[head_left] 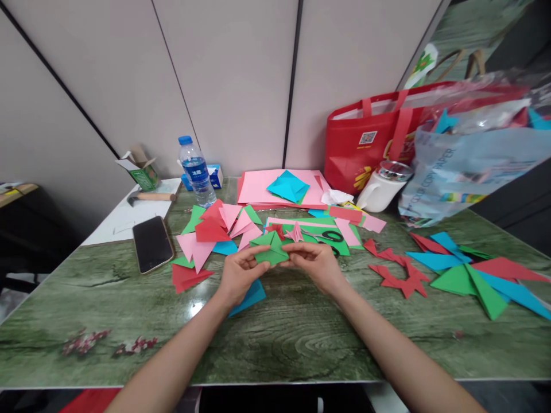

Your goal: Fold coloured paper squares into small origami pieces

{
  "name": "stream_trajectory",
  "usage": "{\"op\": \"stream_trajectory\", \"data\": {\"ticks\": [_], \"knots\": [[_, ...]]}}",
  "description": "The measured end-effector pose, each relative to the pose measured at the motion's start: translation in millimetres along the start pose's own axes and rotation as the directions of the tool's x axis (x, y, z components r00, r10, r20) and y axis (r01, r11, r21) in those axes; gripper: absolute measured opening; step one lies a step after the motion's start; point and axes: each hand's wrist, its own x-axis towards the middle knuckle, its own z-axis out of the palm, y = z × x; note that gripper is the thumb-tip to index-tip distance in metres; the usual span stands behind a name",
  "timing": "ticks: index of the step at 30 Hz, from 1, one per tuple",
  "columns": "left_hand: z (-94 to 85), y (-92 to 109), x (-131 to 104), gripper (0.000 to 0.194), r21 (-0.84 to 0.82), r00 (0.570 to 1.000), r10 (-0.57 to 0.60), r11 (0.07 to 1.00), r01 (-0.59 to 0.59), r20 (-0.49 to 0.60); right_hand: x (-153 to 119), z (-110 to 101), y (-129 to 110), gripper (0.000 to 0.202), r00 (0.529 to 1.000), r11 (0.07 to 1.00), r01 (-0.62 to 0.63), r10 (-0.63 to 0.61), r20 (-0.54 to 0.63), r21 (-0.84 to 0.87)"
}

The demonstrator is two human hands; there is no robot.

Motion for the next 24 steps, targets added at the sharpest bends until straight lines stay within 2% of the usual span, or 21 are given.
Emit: {"op": "stream_trajectory", "data": {"ticks": [4, 7, 9, 11, 12, 13, 17, 21, 24], "knots": [[1.5, -0.9, -0.8, 0.033, -0.069, 0.998, -0.024, 0.997, 0.028, 0.051, 1.6, -1.6, 1.4, 0.013, 0.993, 0.982, 0.115, -0.12, -0.023, -0.153], [3.1, -0.2, -2.6, 0.034, -0.078, 0.991, -0.038, 0.996, 0.049, 0.129, 1.6, -2.2, 4.4, 0.018, 0.987, 0.954, 0.156, -0.159, 0.009, -0.255], [3.3, 1.9, -2.9, 0.043, -0.083, 0.987, -0.019, 0.996, 0.033, 0.158, 1.4, -2.4, 6.3, 0.017, 0.984, 0.938, 0.174, -0.174, 0.026, -0.299], [2.3, 4.8, -2.0, 0.056, -0.069, 0.99, 0.024, 0.998, -0.015, 0.137, 0.9, -2.6, 7.3, 0.013, 0.982, 0.917, 0.189, -0.187, 0.04, -0.351], [1.3, 6.2, -1.2, 0.058, -0.041, 0.993, 0.044, 0.998, -0.04, 0.109, 0.6, -2.7, 7.2, 0.011, 0.98, 0.903, 0.197, -0.192, 0.052, -0.382], [0.1, 7.4, -0.3, 0.053, 0.003, 0.996, 0.052, 0.999, -0.052, 0.077, 0.1, -2.6, 6.9, 0.011, 0.978, 0.887, 0.205, -0.195, 0.067, -0.414], [-4.0, 8.4, 1.8, 0.023, 0.276, 0.997, 0.076, 0.959, -0.065, -0.029, -2.8, -0.9, 4.2, 0.018, 0.969, 0.839, 0.248, -0.223, 0.11, -0.484], [-4.1, 5.7, -0.2, 0.017, 0.436, 0.979, 0.205, 0.882, -0.181, -0.008, -5.3, 1.3, 2.3, 0.017, 0.951, 0.802, 0.302, -0.288, 0.109, -0.515], [-2.6, 6.1, -2.4, 0.019, 0.467, 0.979, 0.204, 0.867, -0.177, -0.009, -5.9, 2.2, 1.5, 0.009, 0.921, 0.74, 0.361, -0.377, 0.094, -0.568]]}}
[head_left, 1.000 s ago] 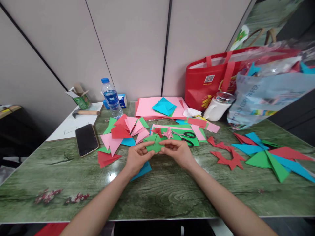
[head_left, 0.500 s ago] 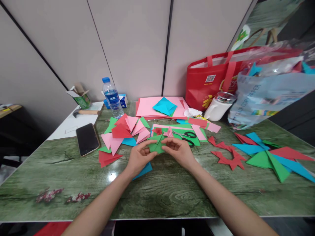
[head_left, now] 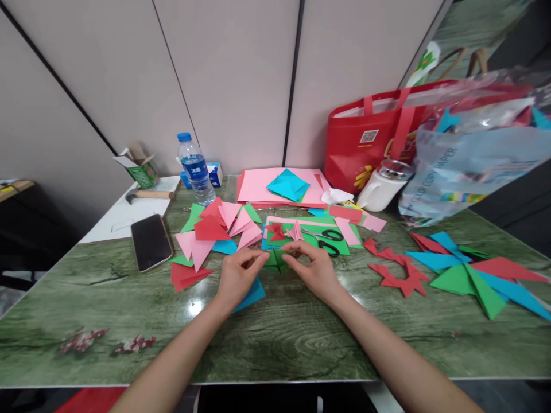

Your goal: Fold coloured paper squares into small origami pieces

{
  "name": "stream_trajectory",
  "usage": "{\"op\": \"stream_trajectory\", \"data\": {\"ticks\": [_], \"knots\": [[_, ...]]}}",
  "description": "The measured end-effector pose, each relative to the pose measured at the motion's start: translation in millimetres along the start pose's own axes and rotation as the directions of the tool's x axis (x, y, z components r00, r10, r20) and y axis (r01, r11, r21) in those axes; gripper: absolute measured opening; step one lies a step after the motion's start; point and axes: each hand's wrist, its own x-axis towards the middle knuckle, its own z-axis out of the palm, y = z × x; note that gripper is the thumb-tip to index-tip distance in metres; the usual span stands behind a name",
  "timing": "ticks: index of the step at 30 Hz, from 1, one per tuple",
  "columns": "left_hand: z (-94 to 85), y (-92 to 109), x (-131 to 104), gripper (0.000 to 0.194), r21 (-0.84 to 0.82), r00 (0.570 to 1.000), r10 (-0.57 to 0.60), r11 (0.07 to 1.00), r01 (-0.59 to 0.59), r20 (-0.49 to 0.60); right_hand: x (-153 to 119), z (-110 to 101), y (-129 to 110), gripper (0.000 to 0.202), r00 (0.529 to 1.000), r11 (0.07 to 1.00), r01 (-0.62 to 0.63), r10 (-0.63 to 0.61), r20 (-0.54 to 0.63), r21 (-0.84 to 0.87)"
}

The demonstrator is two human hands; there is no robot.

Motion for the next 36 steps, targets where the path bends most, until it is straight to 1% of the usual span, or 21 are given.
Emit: {"op": "stream_trajectory", "data": {"ticks": [2, 4, 5, 6, 7, 8, 10, 11, 13, 14, 16, 17, 19, 21, 23, 25, 28, 31, 34, 36], "knots": [[0.2, 2, -1, 0.023, -0.067, 0.993, -0.093, 0.993, 0.097, 0.067, 0, 0, -1, 0.008, 0.998, 0.998, 0.064, -0.064, -0.027, -0.01], [0.5, 4, -1, 0.029, -0.195, 0.968, -0.183, 0.957, 0.216, 0.174, 1, -1, -2, 0.008, 0.991, 0.992, 0.127, -0.127, -0.042, -0.007], [0.8, 5, -1, 0.031, -0.263, 0.954, -0.206, 0.929, 0.261, 0.219, 1, -2, -3, 0.007, 0.988, 0.989, 0.144, -0.145, -0.051, -0.011], [1.1, 5, -1, 0.031, -0.326, 0.947, -0.211, 0.902, 0.285, 0.244, 1, -2, -3, 0.006, 0.987, 0.989, 0.149, -0.15, -0.063, -0.019], [1.4, 6, -1, 0.03, -0.375, 0.949, -0.204, 0.882, 0.285, 0.241, 1, -2, -4, 0.006, 0.987, 0.99, 0.14, -0.142, -0.078, -0.027], [1.7, 6, -1, 0.027, -0.404, 0.957, -0.194, 0.874, 0.269, 0.216, 1, -2, -4, 0.005, 0.988, 0.992, 0.119, -0.122, -0.096, -0.033], [2.1, 6, 0, 0.022, -0.407, 0.974, -0.181, 0.886, 0.223, 0.139, 0, -1, -4, 0.005, 0.991, 0.998, 0.062, -0.063, -0.121, -0.014], [2.1, 6, 0, 0.021, -0.392, 0.98, -0.174, 0.898, 0.198, 0.097, -1, -1, -3, 0.005, 0.992, 0.999, 0.032, -0.029, -0.124, 0.021], [2.1, 6, -1, 0.018, -0.354, 0.989, -0.144, 0.923, 0.15, 0.042, -1, 1, -1, 0.006, 0.992, 0.988, -0.045, 0.061, -0.108, 0.148], [2.0, 6, -1, 0.017, -0.335, 0.993, -0.12, 0.934, 0.121, 0.024, -1, 2, 0, 0.009, 0.989, 0.968, -0.093, 0.117, -0.091, 0.233], [2.0, 5, -2, 0.014, -0.289, 0.998, -0.055, 0.956, 0.052, -0.003, 0, 4, 2, 0.016, 0.971, 0.897, -0.206, 0.237, -0.032, 0.392], [2.0, 3, -2, 0.012, -0.262, 1.0, -0.022, 0.965, 0.018, -0.014, 0, 5, 2, 0.019, 0.958, 0.857, -0.259, 0.286, 0.007, 0.445], [2.0, 1, -2, 0.011, -0.21, 0.999, 0.033, 0.977, -0.039, -0.029, 0, 5, 3, 0.022, 0.936, 0.804, -0.335, 0.343, 0.077, 0.491], [1.9, 0, -2, 0.013, -0.166, 0.997, 0.07, 0.983, -0.073, -0.023, 0, 6, 4, 0.021, 0.926, 0.794, -0.37, 0.354, 0.128, 0.483], [1.5, -1, -1, 0.016, -0.137, 0.994, 0.105, 0.985, -0.104, -0.005, -1, 7, 4, 0.018, 0.93, 0.808, -0.367, 0.336, 0.15, 0.462], [0.9, -2, 0, 0.017, -0.127, 0.99, 0.144, 0.982, -0.142, 0.009, -1, 8, 4, 0.016, 0.944, 0.838, -0.33, 0.298, 0.141, 0.435], [0.2, -3, 1, 0.016, -0.126, 0.984, 0.178, 0.977, -0.174, 0.023, -1, 9, 4, 0.012, 0.967, 0.887, -0.253, 0.236, 0.091, 0.387], [0.4, -6, 1, 0.014, -0.12, 0.984, 0.179, 0.977, -0.176, 0.016, -2, 9, 4, 0.01, 0.974, 0.906, -0.225, 0.214, 0.072, 0.36], [1.5, -7, -1, 0.013, -0.108, 0.987, 0.158, 0.981, -0.16, -0.033, -3, 10, 3, 0.01, 0.975, 0.909, -0.222, 0.209, 0.073, 0.353], [2.5, -6, -2, 0.012, -0.113, 0.988, 0.139, 0.983, -0.146, -0.064, -3, 11, 2, 0.014, 0.975, 0.899, -0.224, 0.21, 0.079, 0.376]]}}
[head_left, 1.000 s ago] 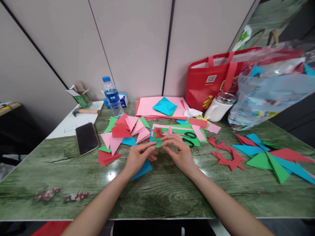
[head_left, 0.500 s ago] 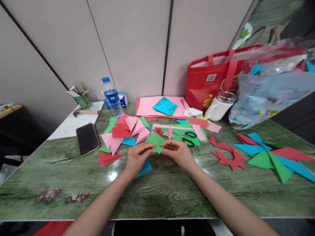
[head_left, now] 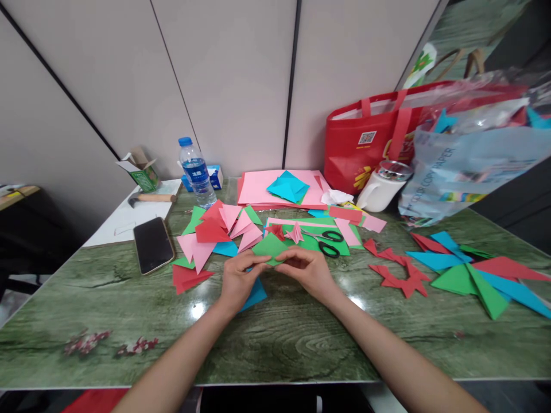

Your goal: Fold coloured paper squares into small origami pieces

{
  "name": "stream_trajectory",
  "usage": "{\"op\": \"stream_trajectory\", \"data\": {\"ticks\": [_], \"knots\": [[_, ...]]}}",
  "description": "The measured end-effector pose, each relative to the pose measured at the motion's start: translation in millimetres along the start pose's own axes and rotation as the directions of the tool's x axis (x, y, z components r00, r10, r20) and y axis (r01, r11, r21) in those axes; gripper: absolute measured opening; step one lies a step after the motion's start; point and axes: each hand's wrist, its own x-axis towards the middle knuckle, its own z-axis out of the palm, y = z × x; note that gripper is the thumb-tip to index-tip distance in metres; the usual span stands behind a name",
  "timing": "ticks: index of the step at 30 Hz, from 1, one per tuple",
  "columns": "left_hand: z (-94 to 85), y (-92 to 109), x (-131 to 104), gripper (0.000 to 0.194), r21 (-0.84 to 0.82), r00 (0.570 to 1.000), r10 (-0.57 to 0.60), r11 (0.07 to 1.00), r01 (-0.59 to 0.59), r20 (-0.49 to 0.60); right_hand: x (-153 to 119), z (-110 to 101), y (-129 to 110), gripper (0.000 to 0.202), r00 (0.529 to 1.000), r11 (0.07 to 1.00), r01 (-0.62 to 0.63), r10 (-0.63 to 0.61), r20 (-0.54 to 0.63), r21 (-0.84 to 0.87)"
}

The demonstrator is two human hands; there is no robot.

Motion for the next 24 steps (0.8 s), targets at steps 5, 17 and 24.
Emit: {"op": "stream_trajectory", "data": {"ticks": [5, 17, 24], "knots": [[2.7, 5, -1, 0.008, -0.068, 0.996, -0.089, 0.994, 0.088, -0.02, 0, 3, -3, 0.016, 0.999, 1.0, -0.008, 0.008, -0.053, 0.006], [8.2, 5, -2, 0.008, -0.263, 0.94, -0.341, 0.908, 0.325, -0.015, 1, 5, 0, 0.017, 0.981, 0.982, -0.165, 0.173, -0.09, 0.089], [13.6, 3, -4, 0.032, -0.479, 0.9, -0.435, 0.792, 0.379, -0.009, 0, 10, 5, 0.033, 0.975, 0.972, -0.141, 0.169, -0.143, 0.188]]}}
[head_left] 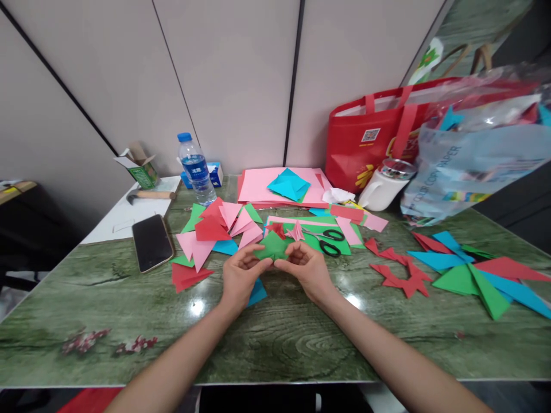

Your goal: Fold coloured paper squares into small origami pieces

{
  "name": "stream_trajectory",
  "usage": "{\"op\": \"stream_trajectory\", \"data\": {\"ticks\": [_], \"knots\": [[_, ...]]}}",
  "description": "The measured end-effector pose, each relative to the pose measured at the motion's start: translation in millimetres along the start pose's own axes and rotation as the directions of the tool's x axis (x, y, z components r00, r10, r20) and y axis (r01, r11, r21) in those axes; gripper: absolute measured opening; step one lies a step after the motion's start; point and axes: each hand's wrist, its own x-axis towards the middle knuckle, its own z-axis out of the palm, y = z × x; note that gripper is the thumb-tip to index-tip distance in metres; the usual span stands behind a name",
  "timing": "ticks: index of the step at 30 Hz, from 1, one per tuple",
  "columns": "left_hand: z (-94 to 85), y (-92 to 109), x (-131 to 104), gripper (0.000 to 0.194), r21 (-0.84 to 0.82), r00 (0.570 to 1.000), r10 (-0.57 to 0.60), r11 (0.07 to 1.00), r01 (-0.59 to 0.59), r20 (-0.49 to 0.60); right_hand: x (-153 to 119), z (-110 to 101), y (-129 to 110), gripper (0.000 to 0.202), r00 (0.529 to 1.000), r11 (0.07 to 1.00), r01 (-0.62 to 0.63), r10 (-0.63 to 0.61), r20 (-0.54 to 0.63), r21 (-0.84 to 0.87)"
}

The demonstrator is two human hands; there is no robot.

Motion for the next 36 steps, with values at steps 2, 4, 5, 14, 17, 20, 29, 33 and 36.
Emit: {"op": "stream_trajectory", "data": {"ticks": [2, 4, 5, 14, 17, 20, 29, 33, 36], "knots": [[1.0, 1, 0, 0.049, -0.05, 0.999, -0.024, 0.998, 0.025, 0.022, 0, 0, 1, 0.035, 1.0, 1.0, -0.006, 0.006, 0.003, 0.019], [1.9, 2, -1, 0.065, -0.087, 0.998, -0.048, 0.995, 0.051, 0.045, 0, 0, 1, 0.035, 1.0, 1.0, -0.008, 0.008, 0.002, 0.021], [2.3, 3, -1, 0.07, -0.102, 0.997, -0.061, 0.993, 0.066, 0.053, 0, 0, 1, 0.035, 1.0, 1.0, -0.008, 0.008, -0.002, 0.017], [0.5, -2, 1, 0.07, -0.172, 0.982, -0.16, 0.969, 0.175, 0.099, 0, 0, 0, 0.036, 1.0, 0.999, -0.029, 0.029, -0.008, 0.022], [0.0, -4, 1, 0.067, -0.17, 0.98, -0.171, 0.968, 0.187, 0.102, 0, 0, -1, 0.039, 0.998, 0.998, -0.057, 0.057, 0.002, 0.025], [0.0, -4, 0, 0.059, -0.156, 0.979, -0.175, 0.97, 0.189, 0.1, 0, 0, -3, 0.044, 0.995, 0.995, -0.096, 0.096, 0.026, 0.032], [-5.5, -4, 5, 0.031, -0.073, 0.948, -0.224, 0.967, 0.245, 0.226, 3, -3, -3, 0.051, 0.988, 0.992, -0.121, 0.123, 0.09, -0.024], [-4.9, 1, 4, 0.035, -0.049, 0.96, -0.217, 0.972, 0.229, 0.178, 3, -5, -1, 0.046, 0.994, 0.986, -0.038, 0.054, 0.093, -0.164], [-3.0, 6, 3, 0.032, -0.021, 0.964, -0.2, 0.978, 0.207, 0.173, 3, -8, 0, 0.035, 0.997, 0.953, 0.052, -0.031, 0.078, -0.298]]}}
